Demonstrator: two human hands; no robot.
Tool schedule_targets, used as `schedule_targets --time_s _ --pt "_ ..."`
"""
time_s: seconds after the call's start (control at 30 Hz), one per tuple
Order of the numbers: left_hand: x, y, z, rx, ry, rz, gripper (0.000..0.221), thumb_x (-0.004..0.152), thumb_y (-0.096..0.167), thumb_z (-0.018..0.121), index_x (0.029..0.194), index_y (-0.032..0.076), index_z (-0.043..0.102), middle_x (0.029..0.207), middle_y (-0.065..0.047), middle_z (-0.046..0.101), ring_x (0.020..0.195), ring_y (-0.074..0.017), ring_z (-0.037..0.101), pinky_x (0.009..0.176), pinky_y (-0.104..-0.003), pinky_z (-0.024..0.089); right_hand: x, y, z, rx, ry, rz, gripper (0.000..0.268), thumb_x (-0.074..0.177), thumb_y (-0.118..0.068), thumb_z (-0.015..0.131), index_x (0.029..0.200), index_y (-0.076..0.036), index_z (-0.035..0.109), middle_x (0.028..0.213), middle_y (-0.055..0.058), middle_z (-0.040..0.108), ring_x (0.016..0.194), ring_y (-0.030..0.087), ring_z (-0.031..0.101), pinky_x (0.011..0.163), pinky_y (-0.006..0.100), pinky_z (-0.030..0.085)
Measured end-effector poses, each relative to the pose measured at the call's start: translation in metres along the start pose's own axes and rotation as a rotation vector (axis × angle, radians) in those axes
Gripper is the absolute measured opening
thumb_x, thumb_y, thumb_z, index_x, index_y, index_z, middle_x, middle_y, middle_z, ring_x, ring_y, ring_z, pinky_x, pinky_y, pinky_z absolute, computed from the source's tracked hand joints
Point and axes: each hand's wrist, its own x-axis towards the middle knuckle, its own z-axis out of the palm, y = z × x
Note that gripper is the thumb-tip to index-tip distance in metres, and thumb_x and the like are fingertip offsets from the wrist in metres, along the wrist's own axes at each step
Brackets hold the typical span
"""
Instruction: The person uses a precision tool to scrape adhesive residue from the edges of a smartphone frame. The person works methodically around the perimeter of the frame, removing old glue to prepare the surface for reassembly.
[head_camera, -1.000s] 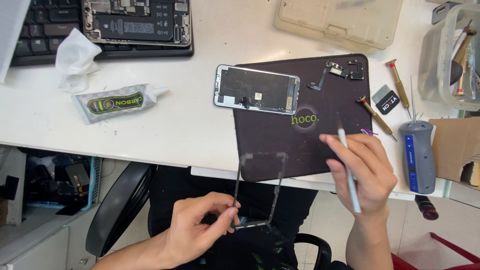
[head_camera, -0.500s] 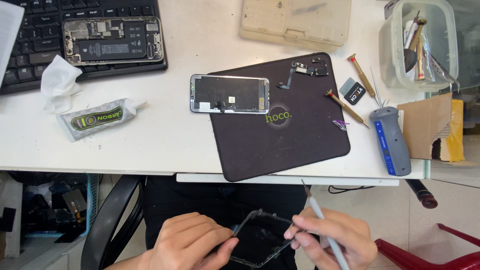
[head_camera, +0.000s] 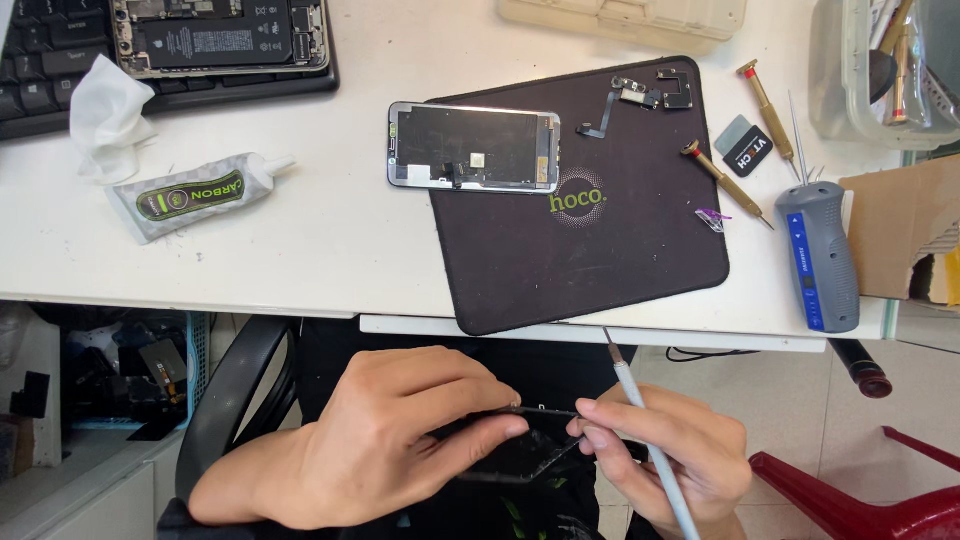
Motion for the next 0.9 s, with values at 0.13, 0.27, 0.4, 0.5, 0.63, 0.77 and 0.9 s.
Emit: schedule_targets --time_s 0.13,0.27,0.4,0.5,0.63,0.77,0.9 --pt "0.002 0.008 -0.008 -0.031 -0.121 -0.267 0.014 0.087 0.016 0.084 0.089 0.004 0.077 0.078 -0.004 0.073 0.056 -0.0139 0.068 0.045 -0.027 0.053 0.007 -0.002 -0.001 -0.029 -0.050 -0.045 0.023 0.084 0.001 0.077 0.107 0.002 0.072 0.074 0.010 0.076 0.064 0.013 0.079 0.054 0.021 0.063" --pt "0.010 0.011 -0.009 0.217 -0.053 0.140 0.016 0.087 0.013 0.083 0.085 0.001 0.072 0.074 -0.006 0.068 0.057 -0.0188 0.064 0.048 -0.032 0.050 0.003 -0.015 -0.012 -0.083 -0.116 -0.012 0.025 0.084 0.000 0.075 0.109 -0.001 0.071 0.078 0.011 0.077 0.070 0.015 0.081 0.065 0.027 0.067" --pt "0.007 0.009 -0.022 0.306 -0.005 0.219 0.015 0.089 0.008 0.080 0.085 -0.003 0.071 0.079 -0.009 0.069 0.063 -0.0193 0.068 0.052 -0.032 0.053 -0.004 -0.014 -0.020 -0.140 -0.066 0.032 0.023 0.085 -0.002 0.076 0.108 -0.003 0.070 0.077 0.008 0.077 0.071 0.013 0.076 0.067 0.027 0.066" --pt "0.001 -0.001 -0.027 0.280 0.247 -0.018 0.009 0.090 0.001 0.072 0.082 0.003 0.070 0.078 -0.003 0.071 0.070 -0.0129 0.074 0.055 -0.025 0.057 -0.007 -0.007 -0.023 -0.072 0.021 0.115 0.020 0.086 0.002 0.072 0.105 0.001 0.071 0.079 0.013 0.078 0.070 0.015 0.076 0.060 0.025 0.064" --pt "0.000 -0.018 -0.015 -0.028 0.383 -0.179 0.046 0.093 0.008 0.072 0.129 -0.014 0.053 0.126 -0.025 0.065 0.098 -0.0232 0.074 0.069 -0.024 0.062 -0.003 0.009 -0.016 0.057 0.107 0.143 0.020 0.088 0.004 0.070 0.107 0.007 0.069 0.084 0.020 0.076 0.069 0.018 0.080 0.058 0.026 0.064" --pt "-0.012 -0.014 0.002 0.182 0.310 -0.068 0.054 0.095 0.032 0.076 0.130 -0.006 0.059 0.127 -0.019 0.068 0.105 -0.0289 0.073 0.081 -0.033 0.062 0.001 0.016 0.002 0.156 0.273 0.215 0.017 0.095 0.003 0.068 0.110 0.008 0.069 0.086 0.021 0.075 0.073 0.022 0.079 0.060 0.029 0.067" --pt "-0.005 -0.015 0.031 0.574 0.097 0.041 0.081 0.087 0.057 0.074 0.134 -0.006 0.055 0.135 -0.022 0.058 0.112 -0.0353 0.066 0.089 -0.043 0.057 0.013 0.022 0.025 0.252 0.388 0.308 0.016 0.096 0.001 0.066 0.111 0.008 0.065 0.083 0.022 0.074 0.070 0.023 0.080 0.059 0.030 0.068"
